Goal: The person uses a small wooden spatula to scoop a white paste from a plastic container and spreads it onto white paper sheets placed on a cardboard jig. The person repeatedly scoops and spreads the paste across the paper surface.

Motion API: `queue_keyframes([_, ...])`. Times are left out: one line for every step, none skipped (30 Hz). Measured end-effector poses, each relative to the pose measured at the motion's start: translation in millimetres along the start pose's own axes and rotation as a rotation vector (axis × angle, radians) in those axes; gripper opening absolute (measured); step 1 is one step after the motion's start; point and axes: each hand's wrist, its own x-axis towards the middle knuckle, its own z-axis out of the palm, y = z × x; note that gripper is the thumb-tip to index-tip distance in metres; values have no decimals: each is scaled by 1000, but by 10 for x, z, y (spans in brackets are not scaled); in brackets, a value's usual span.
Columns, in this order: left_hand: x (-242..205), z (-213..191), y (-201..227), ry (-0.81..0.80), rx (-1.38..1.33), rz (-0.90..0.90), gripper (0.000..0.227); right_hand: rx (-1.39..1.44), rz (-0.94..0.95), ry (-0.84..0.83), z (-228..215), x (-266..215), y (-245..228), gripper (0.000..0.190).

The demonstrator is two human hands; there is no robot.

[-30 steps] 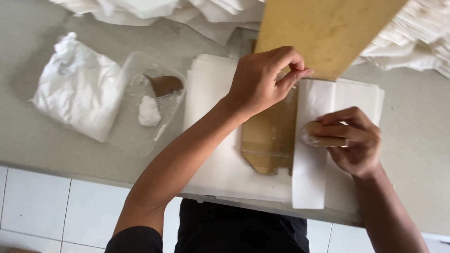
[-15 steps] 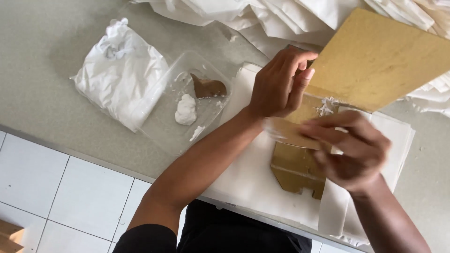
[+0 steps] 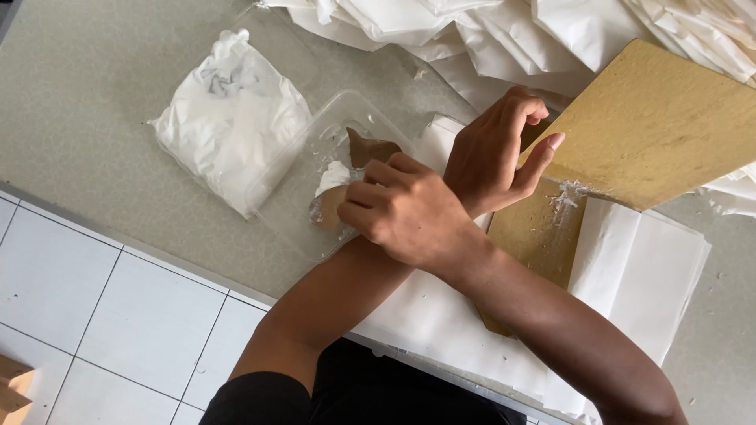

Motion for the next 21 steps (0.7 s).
queue_keyframes([-8, -6, 6, -19, 2, -17, 21, 32, 2, -32, 50, -16, -5, 33])
queue_keyframes([-14, -11, 13, -37, 5, -35, 21, 64, 5, -64, 98, -33, -10, 35])
queue_keyframes([-9, -5, 5, -36, 4, -30, 21, 61, 3, -62, 47, -2, 1, 35])
queue_keyframes([-6, 1, -2, -27, 9, -21, 21, 104, 19, -21, -5, 27, 12, 28])
queue_keyframes([-18, 8, -2, -16, 16, -16, 21, 152, 34, 18, -57, 47, 10, 22])
queue_keyframes([-23, 9, -9, -14, 16, -17, 21, 152, 32, 18, -84, 60, 13, 22])
queue_keyframes([-22, 20, -12, -7, 8, -14, 20, 228, 57, 61, -116, 69, 22, 20])
queue_keyframes([-21, 33, -14, 0, 0, -11, 19, 303, 81, 106, -150, 76, 32, 19])
queue_keyframes([-13, 33, -10, 0, -2, -9, 19, 301, 80, 105, -185, 68, 38, 19])
queue_keyframes([-5, 34, -5, 15, -5, 14, 19, 399, 117, 102, -220, 58, 45, 16])
queue_keyframes([-10, 31, -1, 26, -9, 34, 18, 500, 156, 100, -250, 46, 44, 16])
queue_keyframes([-19, 24, -3, 25, -10, 34, 18, 500, 158, 100, -290, 30, 52, 16])
queue_keyframes([-24, 23, -2, 8, -6, 14, 19, 639, 243, 99, -335, 12, 62, 15])
queue_keyframes([-29, 24, 1, -9, -2, -6, 21, 779, 329, 97, -382, -8, 73, 15])
queue_keyframes([-42, 20, -1, -11, -5, -3, 21, 775, 331, 99, -404, -48, 72, 15])
queue_keyframes([-54, 19, 0, -26, 21, -19, 24, 859, 469, 114, -430, -91, 72, 20])
queue_keyframes([-58, 22, -2, -44, 46, -33, 27, 942, 607, 130, -457, -134, 79, 28])
queue_keyframes([-46, 5, 11, -48, 44, -28, 27, 937, 608, 136, -492, -180, 95, 28])
queue_keyframes([-40, -10, 26, -73, 0, -46, 35, 1017, 639, 140, -527, -228, 105, 27])
queue_keyframes([-34, -23, 40, -99, -44, -65, 44, 1096, 669, 144, -561, -278, 118, 25])
queue_keyframes([-224, 144, -136, -107, -48, -62, 44, 1092, 675, 152, -574, -375, 153, 25])
